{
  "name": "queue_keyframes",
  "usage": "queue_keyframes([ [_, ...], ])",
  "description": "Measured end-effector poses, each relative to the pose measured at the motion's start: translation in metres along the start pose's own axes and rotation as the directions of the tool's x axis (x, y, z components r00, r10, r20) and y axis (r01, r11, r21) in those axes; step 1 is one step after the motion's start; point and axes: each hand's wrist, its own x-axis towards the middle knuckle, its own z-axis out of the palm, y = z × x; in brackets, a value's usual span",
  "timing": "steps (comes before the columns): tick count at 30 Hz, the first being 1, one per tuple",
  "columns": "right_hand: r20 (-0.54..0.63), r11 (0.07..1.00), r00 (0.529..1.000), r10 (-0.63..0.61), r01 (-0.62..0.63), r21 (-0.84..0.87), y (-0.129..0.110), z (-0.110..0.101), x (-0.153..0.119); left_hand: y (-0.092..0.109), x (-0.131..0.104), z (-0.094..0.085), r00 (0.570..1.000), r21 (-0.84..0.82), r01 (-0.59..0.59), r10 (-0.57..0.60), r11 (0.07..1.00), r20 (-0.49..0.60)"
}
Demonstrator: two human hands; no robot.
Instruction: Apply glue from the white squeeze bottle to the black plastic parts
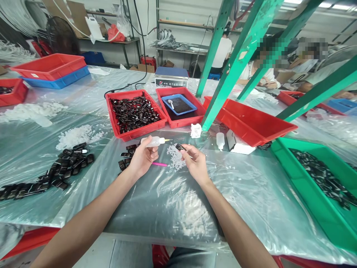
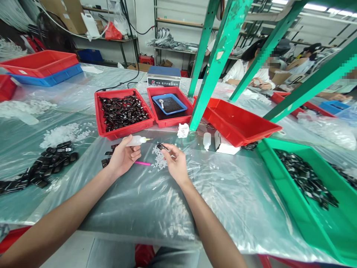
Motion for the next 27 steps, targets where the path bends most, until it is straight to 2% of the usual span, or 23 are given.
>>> queue_keyframes([
  [13,0.012,0.999,1.000,-0.025,0.025,-0.022,-0.001,-0.001,0.000,-0.008,0.003,-0.003,0.997,0.197,-0.079,0.082,0.977,-0.007],
  [20,0.000,0.998,0.998,-0.055,0.055,-0.019,0.003,0.000,0.001,-0.008,0.007,-0.008,0.985,0.295,-0.160,0.171,0.942,-0.010],
  [27,0.037,0.997,0.996,-0.080,0.079,0.019,0.004,0.001,0.000,-0.004,0.004,-0.007,0.959,0.369,-0.279,0.280,0.887,0.050],
])
